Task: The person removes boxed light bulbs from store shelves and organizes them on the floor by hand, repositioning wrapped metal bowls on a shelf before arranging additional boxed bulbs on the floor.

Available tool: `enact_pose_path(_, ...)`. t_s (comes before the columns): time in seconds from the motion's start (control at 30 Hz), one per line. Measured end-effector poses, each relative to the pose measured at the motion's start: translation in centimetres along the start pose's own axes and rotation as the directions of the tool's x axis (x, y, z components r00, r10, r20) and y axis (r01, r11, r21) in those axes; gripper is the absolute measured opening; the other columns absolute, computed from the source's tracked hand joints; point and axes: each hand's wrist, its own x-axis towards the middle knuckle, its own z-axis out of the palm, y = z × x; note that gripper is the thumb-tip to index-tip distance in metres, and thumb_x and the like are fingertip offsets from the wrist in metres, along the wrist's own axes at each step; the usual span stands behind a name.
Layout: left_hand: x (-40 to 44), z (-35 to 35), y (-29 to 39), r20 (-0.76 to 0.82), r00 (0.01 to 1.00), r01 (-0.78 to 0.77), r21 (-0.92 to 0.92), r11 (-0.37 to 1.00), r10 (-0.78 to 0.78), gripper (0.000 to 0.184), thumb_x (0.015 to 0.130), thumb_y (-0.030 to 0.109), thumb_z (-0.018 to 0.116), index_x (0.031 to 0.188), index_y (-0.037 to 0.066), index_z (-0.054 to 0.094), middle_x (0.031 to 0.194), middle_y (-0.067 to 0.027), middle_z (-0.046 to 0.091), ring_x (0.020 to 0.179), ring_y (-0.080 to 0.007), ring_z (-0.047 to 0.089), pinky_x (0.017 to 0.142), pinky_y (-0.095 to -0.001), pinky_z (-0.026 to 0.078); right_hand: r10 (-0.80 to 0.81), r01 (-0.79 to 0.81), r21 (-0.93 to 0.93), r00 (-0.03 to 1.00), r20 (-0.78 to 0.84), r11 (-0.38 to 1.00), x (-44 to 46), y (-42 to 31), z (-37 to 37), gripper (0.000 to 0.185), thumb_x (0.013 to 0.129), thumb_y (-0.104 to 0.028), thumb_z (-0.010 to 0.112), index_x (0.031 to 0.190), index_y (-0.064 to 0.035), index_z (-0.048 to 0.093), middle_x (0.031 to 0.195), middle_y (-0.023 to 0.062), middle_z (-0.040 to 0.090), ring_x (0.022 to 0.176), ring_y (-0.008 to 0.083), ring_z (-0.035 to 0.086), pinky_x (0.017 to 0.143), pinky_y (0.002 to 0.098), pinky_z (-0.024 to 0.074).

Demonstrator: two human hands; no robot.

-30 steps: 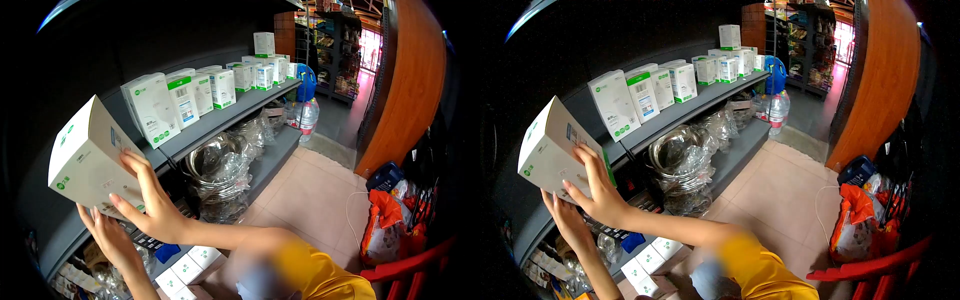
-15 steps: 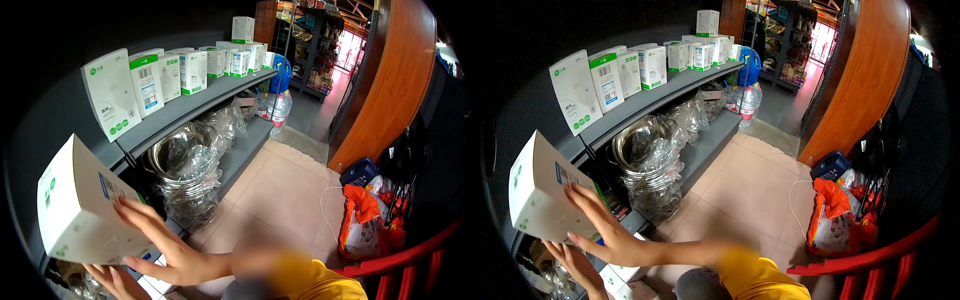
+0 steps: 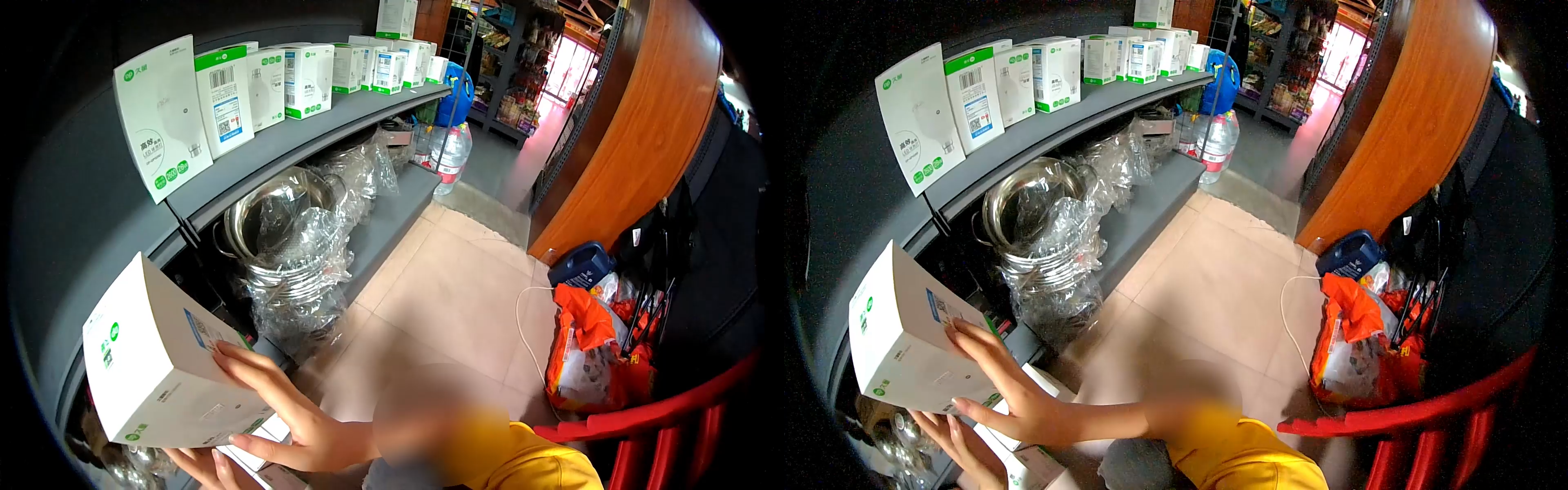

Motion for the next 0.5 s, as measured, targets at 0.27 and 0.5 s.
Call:
enact_pose_path(0.27,-1.7,-1.3,-1.1,0.097,0.992,0.067,0.112,0.991,-0.078,0.064,0.081,0.015,0.042,0.132,0.007,0.004,0.136,-0.0143,0.007,0.125,-0.0226,0.012,0.100,-0.0334,0.008,0.094,-0.090,0.064,0.993,-0.077,0.994,-2.7,1.5,0.1,0.055,0.083,-0.005,0.042,0.128,0.0034,0.013,0.132,0.0152,0.015,0.124,0.0244,0.015,0.100,0.0335,0.0159)
enact_pose_path(0.5,-2.3,-1.9,-1.9,0.112,0.985,0.121,0.110,0.987,-0.133,0.060,0.085,0.024,0.038,0.131,0.006,0.005,0.136,-0.0130,0.008,0.125,-0.0211,0.012,0.101,-0.0325,0.008,0.209,-0.194,0.114,0.969,-0.131,0.974,-3.5,1.8,-0.7,0.040,0.090,-0.018,0.026,0.126,0.0016,0.026,0.124,0.0120,0.027,0.115,0.0196,0.028,0.096,0.0292,0.0211)
